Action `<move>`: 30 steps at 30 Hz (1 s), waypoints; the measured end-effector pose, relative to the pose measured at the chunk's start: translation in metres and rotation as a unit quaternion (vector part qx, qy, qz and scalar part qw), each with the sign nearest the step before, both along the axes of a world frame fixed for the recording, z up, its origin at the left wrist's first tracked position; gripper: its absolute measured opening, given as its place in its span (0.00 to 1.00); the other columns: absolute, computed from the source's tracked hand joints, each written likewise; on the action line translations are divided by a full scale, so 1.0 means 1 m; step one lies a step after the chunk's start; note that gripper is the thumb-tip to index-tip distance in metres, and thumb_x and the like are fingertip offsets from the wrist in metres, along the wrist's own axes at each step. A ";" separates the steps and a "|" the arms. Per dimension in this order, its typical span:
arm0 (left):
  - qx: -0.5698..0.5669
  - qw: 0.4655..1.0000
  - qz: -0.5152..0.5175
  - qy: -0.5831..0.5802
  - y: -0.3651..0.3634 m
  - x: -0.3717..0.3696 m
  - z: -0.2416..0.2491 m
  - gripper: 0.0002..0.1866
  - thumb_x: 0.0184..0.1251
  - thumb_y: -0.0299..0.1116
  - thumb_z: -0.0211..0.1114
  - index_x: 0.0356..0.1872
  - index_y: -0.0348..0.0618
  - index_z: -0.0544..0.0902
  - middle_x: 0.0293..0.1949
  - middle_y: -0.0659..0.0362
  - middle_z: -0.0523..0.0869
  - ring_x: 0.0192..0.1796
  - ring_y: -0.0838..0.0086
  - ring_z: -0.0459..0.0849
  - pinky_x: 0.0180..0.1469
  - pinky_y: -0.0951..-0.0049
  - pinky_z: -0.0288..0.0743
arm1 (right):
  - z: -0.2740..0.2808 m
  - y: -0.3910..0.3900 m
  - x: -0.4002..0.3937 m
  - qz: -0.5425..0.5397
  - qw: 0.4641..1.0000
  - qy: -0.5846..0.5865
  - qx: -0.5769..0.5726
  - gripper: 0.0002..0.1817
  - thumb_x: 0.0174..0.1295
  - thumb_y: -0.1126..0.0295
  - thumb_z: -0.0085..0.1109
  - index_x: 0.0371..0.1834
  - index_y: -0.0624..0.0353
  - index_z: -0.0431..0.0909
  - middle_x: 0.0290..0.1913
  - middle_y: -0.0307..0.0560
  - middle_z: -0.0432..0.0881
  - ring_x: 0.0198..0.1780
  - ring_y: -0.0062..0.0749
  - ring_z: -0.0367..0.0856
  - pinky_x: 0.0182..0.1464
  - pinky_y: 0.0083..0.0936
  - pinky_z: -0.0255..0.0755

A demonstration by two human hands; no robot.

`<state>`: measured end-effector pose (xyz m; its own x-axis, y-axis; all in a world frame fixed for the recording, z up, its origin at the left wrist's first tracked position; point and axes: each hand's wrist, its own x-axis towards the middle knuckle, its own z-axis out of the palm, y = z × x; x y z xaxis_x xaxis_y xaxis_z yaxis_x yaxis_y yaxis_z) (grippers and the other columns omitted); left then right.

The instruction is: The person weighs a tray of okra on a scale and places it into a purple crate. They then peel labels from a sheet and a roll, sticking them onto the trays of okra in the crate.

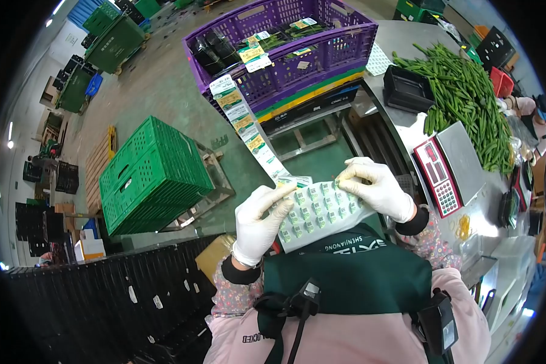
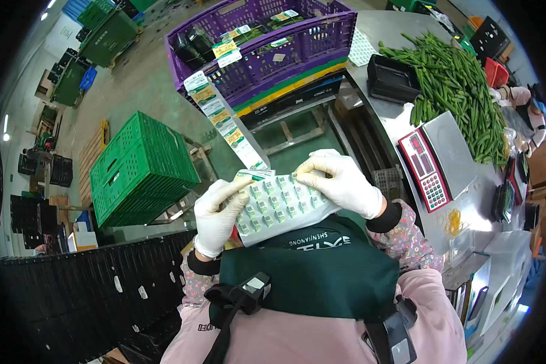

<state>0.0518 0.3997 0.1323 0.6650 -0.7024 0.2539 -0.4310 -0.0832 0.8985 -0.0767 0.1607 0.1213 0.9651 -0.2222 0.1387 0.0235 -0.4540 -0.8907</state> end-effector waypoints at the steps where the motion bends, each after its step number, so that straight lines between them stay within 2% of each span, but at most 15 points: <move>1: 0.000 1.000 -0.001 0.000 0.000 -0.002 0.001 0.14 0.63 0.23 0.71 0.50 0.36 0.88 0.32 0.62 0.82 0.34 0.79 0.78 0.39 0.79 0.70 | -0.001 -0.001 -0.001 -0.001 1.000 0.000 0.000 0.07 0.60 0.72 0.69 0.40 0.61 0.85 0.34 0.43 0.84 0.42 0.34 0.82 0.65 0.34 0.68; 3: -0.020 0.998 0.027 -0.045 -0.001 -0.004 0.004 0.14 0.61 0.23 0.72 0.49 0.36 0.88 0.32 0.58 0.84 0.34 0.76 0.81 0.39 0.78 0.74 | -0.003 -0.002 -0.001 0.028 0.990 -0.090 -0.103 0.06 0.65 0.68 0.65 0.37 0.59 0.84 0.35 0.42 0.82 0.42 0.38 0.81 0.66 0.38 0.68; 4: -0.019 0.998 0.028 -0.045 0.000 -0.005 0.006 0.14 0.61 0.23 0.72 0.49 0.36 0.88 0.32 0.58 0.84 0.34 0.76 0.81 0.39 0.78 0.74 | 0.001 0.002 -0.002 0.026 0.989 -0.103 -0.105 0.04 0.66 0.69 0.63 0.35 0.56 0.82 0.33 0.40 0.80 0.41 0.36 0.80 0.72 0.45 0.60; 5: -0.012 0.999 0.028 -0.030 0.001 -0.006 0.008 0.13 0.61 0.23 0.72 0.48 0.36 0.88 0.32 0.57 0.85 0.34 0.75 0.81 0.40 0.78 0.74 | 0.005 0.002 -0.003 0.027 0.989 -0.103 -0.105 0.04 0.66 0.69 0.63 0.35 0.56 0.82 0.33 0.40 0.80 0.41 0.36 0.80 0.72 0.45 0.60; 8: -0.014 0.999 0.025 -0.017 0.000 -0.007 0.009 0.12 0.61 0.23 0.72 0.47 0.36 0.88 0.33 0.56 0.86 0.35 0.73 0.82 0.41 0.76 0.75 | 0.008 0.003 -0.004 0.003 0.956 -0.167 -0.239 0.04 0.64 0.69 0.64 0.33 0.53 0.80 0.30 0.37 0.76 0.39 0.33 0.79 0.71 0.46 0.62; 11: -0.012 1.000 0.025 -0.007 -0.004 -0.006 0.008 0.11 0.62 0.24 0.71 0.46 0.36 0.88 0.35 0.55 0.86 0.36 0.72 0.83 0.42 0.76 0.75 | 0.007 0.002 -0.004 -0.008 0.938 -0.179 -0.296 0.04 0.62 0.69 0.66 0.32 0.53 0.80 0.30 0.37 0.76 0.39 0.33 0.79 0.70 0.47 0.64; 16: 0.013 0.999 0.040 0.032 -0.009 -0.004 0.001 0.11 0.64 0.27 0.71 0.46 0.37 0.87 0.37 0.57 0.87 0.35 0.74 0.81 0.42 0.76 0.74 | 0.003 -0.001 -0.005 -0.014 0.918 -0.217 -0.330 0.05 0.58 0.69 0.68 0.33 0.53 0.80 0.30 0.37 0.77 0.39 0.33 0.79 0.67 0.47 0.69; 18: 0.030 0.994 0.018 0.101 -0.007 -0.003 -0.001 0.10 0.67 0.23 0.69 0.48 0.33 0.86 0.40 0.61 0.85 0.42 0.83 0.79 0.45 0.82 0.72 | -0.001 -0.003 -0.005 -0.018 0.915 -0.231 -0.330 0.06 0.57 0.69 0.69 0.34 0.53 0.81 0.30 0.37 0.77 0.39 0.33 0.79 0.66 0.47 0.70; 21: 0.072 0.989 0.030 0.125 -0.006 -0.002 -0.001 0.08 0.68 0.23 0.69 0.45 0.32 0.86 0.39 0.63 0.85 0.40 0.85 0.79 0.44 0.82 0.72 | -0.009 -0.006 -0.003 -0.024 0.917 -0.235 -0.321 0.08 0.55 0.68 0.70 0.34 0.54 0.81 0.31 0.37 0.79 0.40 0.34 0.80 0.65 0.46 0.72; 23: 0.054 0.990 0.041 0.122 -0.009 -0.002 -0.005 0.07 0.67 0.23 0.69 0.44 0.33 0.86 0.37 0.63 0.84 0.38 0.86 0.77 0.42 0.83 0.71 | -0.010 -0.006 -0.001 -0.028 0.923 -0.211 -0.321 0.13 0.54 0.67 0.71 0.41 0.56 0.82 0.38 0.40 0.82 0.43 0.37 0.81 0.62 0.43 0.73; 24: 0.037 0.991 0.052 0.120 -0.011 -0.002 -0.006 0.06 0.67 0.22 0.69 0.42 0.33 0.86 0.36 0.64 0.83 0.35 0.86 0.76 0.39 0.83 0.70 | -0.007 -0.004 0.000 -0.028 0.923 -0.210 -0.321 0.13 0.54 0.67 0.71 0.41 0.56 0.82 0.38 0.40 0.82 0.43 0.37 0.81 0.62 0.43 0.73; 25: 0.037 0.991 0.051 0.120 -0.013 -0.003 -0.005 0.06 0.67 0.22 0.69 0.42 0.33 0.86 0.36 0.64 0.83 0.35 0.86 0.76 0.39 0.83 0.70 | 0.002 0.000 0.003 -0.068 0.922 -0.204 -0.321 0.16 0.53 0.67 0.71 0.46 0.56 0.82 0.42 0.42 0.82 0.45 0.39 0.81 0.61 0.41 0.73; 26: 0.055 0.993 0.058 0.084 -0.015 -0.004 -0.001 0.05 0.66 0.22 0.69 0.41 0.33 0.86 0.34 0.64 0.83 0.34 0.87 0.74 0.37 0.83 0.68 | 0.010 0.004 0.005 -0.107 0.920 -0.197 -0.321 0.21 0.53 0.67 0.71 0.51 0.57 0.82 0.46 0.43 0.82 0.47 0.40 0.81 0.59 0.40 0.74; 27: 0.073 0.994 0.065 0.047 -0.017 -0.005 0.001 0.05 0.65 0.22 0.70 0.40 0.33 0.86 0.33 0.65 0.82 0.32 0.87 0.72 0.35 0.83 0.66 | 0.017 0.006 0.008 -0.108 0.920 -0.196 -0.321 0.21 0.53 0.67 0.71 0.51 0.57 0.82 0.46 0.43 0.82 0.47 0.40 0.81 0.59 0.40 0.74; 30: 0.067 0.995 0.069 0.014 -0.023 -0.005 0.002 0.04 0.65 0.22 0.70 0.39 0.34 0.86 0.31 0.66 0.80 0.30 0.87 0.69 0.32 0.82 0.63 | 0.029 0.014 0.014 -0.013 0.901 -0.192 -0.389 0.26 0.49 0.67 0.72 0.55 0.53 0.82 0.49 0.44 0.82 0.50 0.41 0.82 0.52 0.34 0.78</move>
<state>0.0464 0.3763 0.1345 0.7634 -0.6297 0.1439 -0.3820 -0.2605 0.8867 -0.0627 0.1742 0.1503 0.8091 0.0642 0.5841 0.2424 -0.9420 -0.2322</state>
